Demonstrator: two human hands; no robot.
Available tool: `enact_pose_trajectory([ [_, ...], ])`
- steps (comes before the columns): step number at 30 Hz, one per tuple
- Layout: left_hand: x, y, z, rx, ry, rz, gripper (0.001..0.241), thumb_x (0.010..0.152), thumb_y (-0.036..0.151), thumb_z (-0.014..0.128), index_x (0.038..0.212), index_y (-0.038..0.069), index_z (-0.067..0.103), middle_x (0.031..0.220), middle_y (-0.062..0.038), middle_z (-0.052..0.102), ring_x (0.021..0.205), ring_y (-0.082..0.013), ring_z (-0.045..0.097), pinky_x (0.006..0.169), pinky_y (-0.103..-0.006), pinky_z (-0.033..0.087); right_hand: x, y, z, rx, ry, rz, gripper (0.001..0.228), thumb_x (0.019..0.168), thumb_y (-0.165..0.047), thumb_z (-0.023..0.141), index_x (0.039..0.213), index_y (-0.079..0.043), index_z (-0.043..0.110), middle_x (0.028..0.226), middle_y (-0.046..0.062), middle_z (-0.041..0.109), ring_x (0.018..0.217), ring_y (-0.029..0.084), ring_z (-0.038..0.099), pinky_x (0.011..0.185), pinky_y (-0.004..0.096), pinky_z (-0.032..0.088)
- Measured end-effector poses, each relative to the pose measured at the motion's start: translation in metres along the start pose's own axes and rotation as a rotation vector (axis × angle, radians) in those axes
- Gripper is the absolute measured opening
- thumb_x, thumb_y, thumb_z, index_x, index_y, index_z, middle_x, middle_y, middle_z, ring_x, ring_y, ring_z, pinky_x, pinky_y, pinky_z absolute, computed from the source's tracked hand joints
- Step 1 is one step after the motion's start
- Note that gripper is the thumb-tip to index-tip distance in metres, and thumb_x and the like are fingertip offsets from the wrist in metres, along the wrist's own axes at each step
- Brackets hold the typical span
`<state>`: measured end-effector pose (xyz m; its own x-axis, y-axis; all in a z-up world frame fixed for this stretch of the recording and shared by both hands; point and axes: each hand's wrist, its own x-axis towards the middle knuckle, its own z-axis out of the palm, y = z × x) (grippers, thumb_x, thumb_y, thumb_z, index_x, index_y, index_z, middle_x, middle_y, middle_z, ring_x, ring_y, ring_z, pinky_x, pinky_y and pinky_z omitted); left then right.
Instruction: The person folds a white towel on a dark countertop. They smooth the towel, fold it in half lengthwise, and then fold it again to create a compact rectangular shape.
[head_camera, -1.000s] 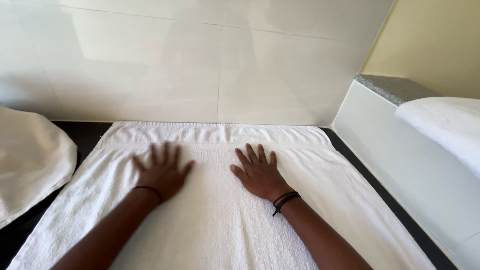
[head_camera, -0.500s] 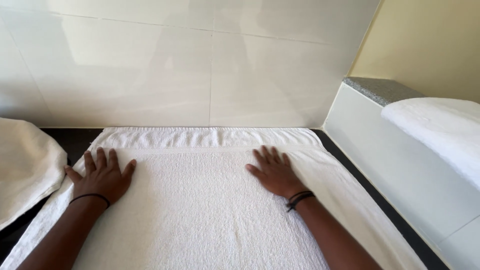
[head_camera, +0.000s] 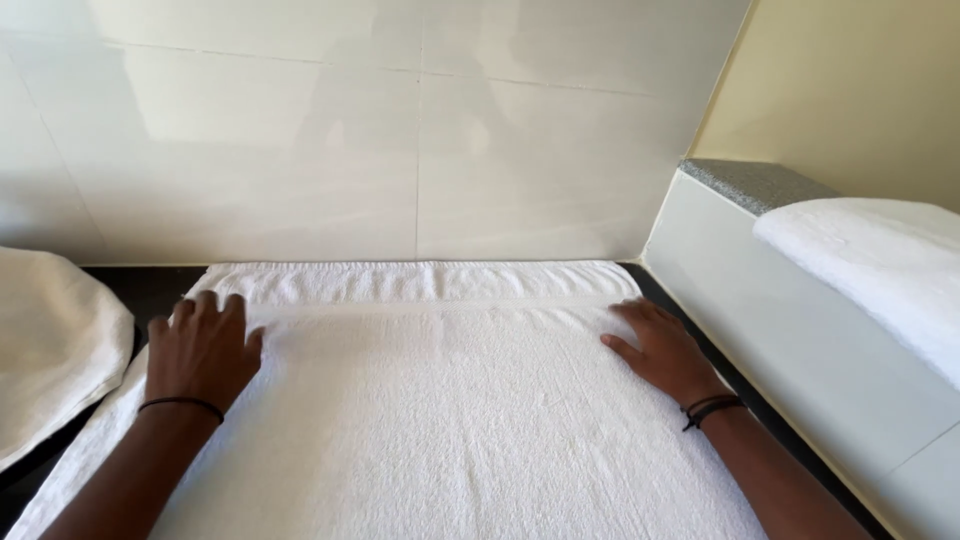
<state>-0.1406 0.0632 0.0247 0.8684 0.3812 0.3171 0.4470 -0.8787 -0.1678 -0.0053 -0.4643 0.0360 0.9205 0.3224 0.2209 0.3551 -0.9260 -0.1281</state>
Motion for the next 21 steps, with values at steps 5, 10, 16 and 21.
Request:
enact_pose_trajectory([
  [5, -0.007, 0.016, -0.035, -0.267, -0.176, 0.108, 0.026, 0.097, 0.030, 0.067, 0.119, 0.018, 0.073, 0.117, -0.005, 0.074, 0.099, -0.0221, 0.073, 0.090, -0.0409, 0.060, -0.007, -0.022, -0.018, 0.112, 0.027, -0.067, 0.042, 0.094, -0.032, 0.065, 0.134, -0.019, 0.065, 0.135, 0.001, 0.064, 0.123, 0.020, 0.063, 0.108, 0.034, 0.050],
  [10, -0.007, 0.017, -0.014, -0.088, 0.000, 0.200, 0.014, 0.089, 0.004, 0.064, 0.101, 0.010, 0.066, 0.107, -0.005, 0.068, 0.100, -0.0218, 0.068, 0.084, -0.0383, 0.060, 0.009, -0.002, 0.010, -0.014, 0.176, -0.243, 0.032, 0.086, -0.005, 0.066, 0.117, -0.012, 0.072, 0.118, 0.004, 0.068, 0.109, 0.028, 0.063, 0.097, 0.040, 0.051],
  [16, -0.003, 0.015, -0.004, -0.077, 0.138, 0.245, 0.023, 0.079, 0.000, 0.064, 0.100, 0.010, 0.062, 0.105, -0.007, 0.067, 0.101, -0.0249, 0.066, 0.080, -0.0436, 0.055, 0.015, -0.021, 0.000, -0.077, 0.203, -0.101, 0.007, 0.092, -0.005, 0.063, 0.094, -0.010, 0.069, 0.096, 0.003, 0.071, 0.097, 0.022, 0.066, 0.086, 0.038, 0.056],
  [21, 0.023, 0.011, -0.009, -0.222, 0.067, 0.114, 0.015, 0.092, 0.001, 0.056, 0.106, 0.005, 0.053, 0.096, -0.013, 0.071, 0.085, -0.0305, 0.072, 0.082, -0.0459, 0.054, 0.040, -0.021, -0.008, 0.052, 0.382, -0.082, 0.006, 0.092, -0.004, 0.063, 0.096, -0.009, 0.063, 0.089, 0.008, 0.072, 0.088, 0.028, 0.069, 0.079, 0.044, 0.055],
])
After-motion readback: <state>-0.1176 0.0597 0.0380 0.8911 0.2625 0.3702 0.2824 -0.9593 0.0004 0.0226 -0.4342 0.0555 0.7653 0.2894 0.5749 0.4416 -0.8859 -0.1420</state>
